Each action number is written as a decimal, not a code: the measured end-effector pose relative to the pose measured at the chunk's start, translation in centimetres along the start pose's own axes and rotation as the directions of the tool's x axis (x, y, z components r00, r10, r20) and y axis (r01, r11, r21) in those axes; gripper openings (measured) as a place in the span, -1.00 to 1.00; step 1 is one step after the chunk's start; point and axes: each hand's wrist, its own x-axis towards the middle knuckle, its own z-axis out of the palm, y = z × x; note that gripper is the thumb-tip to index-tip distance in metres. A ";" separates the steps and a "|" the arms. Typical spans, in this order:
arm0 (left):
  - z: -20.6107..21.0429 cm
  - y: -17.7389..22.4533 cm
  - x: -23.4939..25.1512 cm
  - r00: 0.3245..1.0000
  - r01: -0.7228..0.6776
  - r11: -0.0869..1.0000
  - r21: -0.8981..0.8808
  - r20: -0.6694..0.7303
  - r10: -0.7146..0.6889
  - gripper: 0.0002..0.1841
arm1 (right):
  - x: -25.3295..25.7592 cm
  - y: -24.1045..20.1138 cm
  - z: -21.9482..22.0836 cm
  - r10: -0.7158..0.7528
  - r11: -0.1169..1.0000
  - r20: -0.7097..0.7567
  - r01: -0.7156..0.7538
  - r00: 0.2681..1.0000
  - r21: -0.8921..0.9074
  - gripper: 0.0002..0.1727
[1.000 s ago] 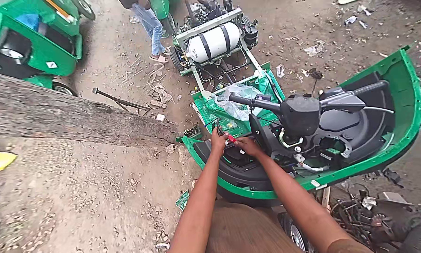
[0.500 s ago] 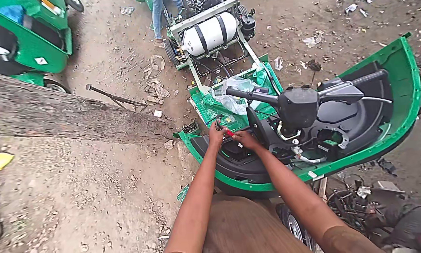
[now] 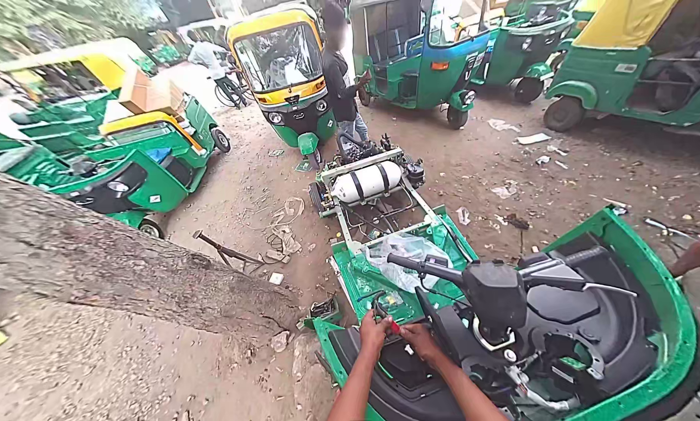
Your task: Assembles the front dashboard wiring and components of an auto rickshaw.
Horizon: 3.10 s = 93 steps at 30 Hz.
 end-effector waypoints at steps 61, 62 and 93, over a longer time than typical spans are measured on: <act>0.1 0.1 -0.2 0.920 0.390 0.861 -0.326 0.096 -0.381 -0.77 | -3.5 -1.2 -0.9 -0.010 0.998 -0.136 0.018 0.991 0.056 -0.75; 0.2 0.1 -0.2 0.920 0.391 0.864 -0.317 0.102 -0.379 -0.77 | -3.5 -1.3 -0.9 -0.001 0.999 -0.144 0.008 0.990 0.049 -0.75; 0.0 0.4 -0.7 0.976 0.058 0.949 0.309 0.182 -0.120 -0.79 | -1.8 -0.9 -1.2 -0.200 0.919 -0.116 0.146 0.973 -0.365 -0.83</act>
